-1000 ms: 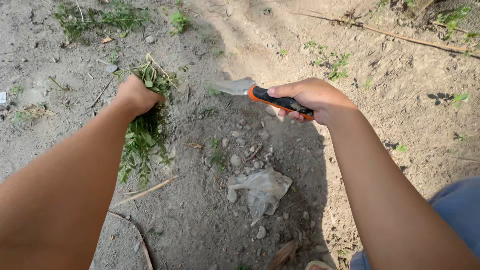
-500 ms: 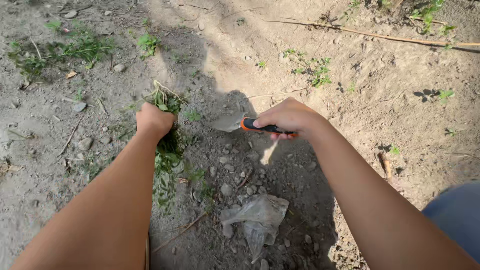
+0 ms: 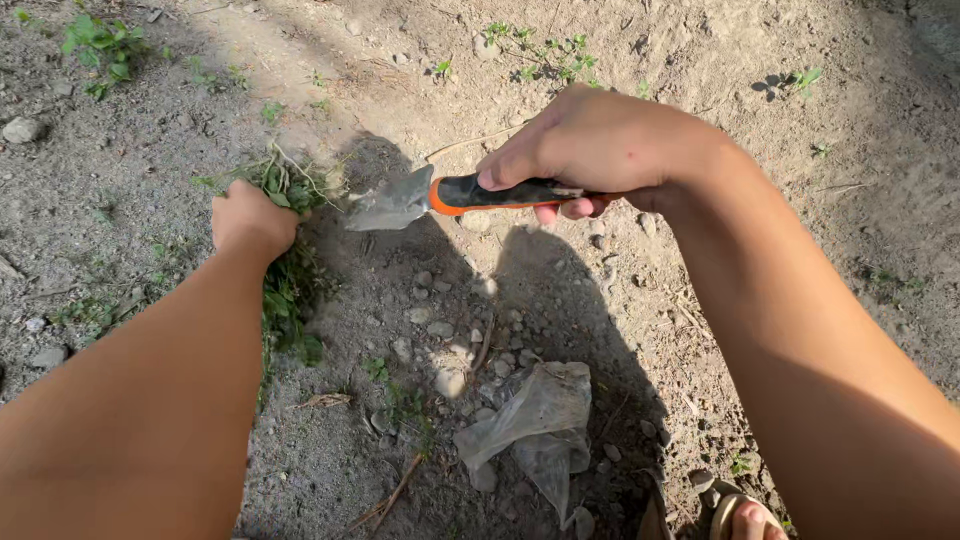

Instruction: The person pulls weeds from the soil by hand and with a small metal trowel.

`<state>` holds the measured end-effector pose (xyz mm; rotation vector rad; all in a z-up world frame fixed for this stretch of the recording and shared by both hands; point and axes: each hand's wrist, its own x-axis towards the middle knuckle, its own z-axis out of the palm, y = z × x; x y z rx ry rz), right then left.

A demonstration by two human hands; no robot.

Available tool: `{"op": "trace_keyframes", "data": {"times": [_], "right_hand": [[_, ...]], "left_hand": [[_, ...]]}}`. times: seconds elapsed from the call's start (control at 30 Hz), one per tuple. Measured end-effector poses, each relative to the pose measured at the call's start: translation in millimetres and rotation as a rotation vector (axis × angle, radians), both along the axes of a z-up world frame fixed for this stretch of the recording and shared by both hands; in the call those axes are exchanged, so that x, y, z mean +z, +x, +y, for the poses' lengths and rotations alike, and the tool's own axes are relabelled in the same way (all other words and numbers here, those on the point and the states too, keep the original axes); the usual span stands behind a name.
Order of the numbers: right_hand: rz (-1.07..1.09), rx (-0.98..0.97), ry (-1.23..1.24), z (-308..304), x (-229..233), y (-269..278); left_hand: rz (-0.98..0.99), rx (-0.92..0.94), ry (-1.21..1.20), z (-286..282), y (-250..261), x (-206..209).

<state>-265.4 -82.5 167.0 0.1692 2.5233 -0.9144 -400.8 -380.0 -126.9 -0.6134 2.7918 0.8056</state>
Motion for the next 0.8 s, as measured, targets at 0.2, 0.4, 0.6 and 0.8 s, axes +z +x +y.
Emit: {"op": "trace_keyframes", "data": {"times": [0.2,0.4,0.6,0.8], "right_hand": [[-0.026,0.004,0.016,-21.6,7.2,5.2],[-0.091,-0.004,0.257,-55.1,-8.6,-19.3],[-0.092,-0.042,0.028,-23.0,-59.2,-23.1],[-0.006,-0.003,0.139,6.4,-29.7,-25.8]], "left_hand": [[-0.064,-0.204,-0.076,-17.4,-19.5,4.3],[-0.121,-0.08,0.058,-6.8,-7.8,23.4],[-0.126,-0.087,0.056,0.9,-3.8,32.5],[-0.09,-0.101,0.033,-5.9,-3.4,21.4]]}}
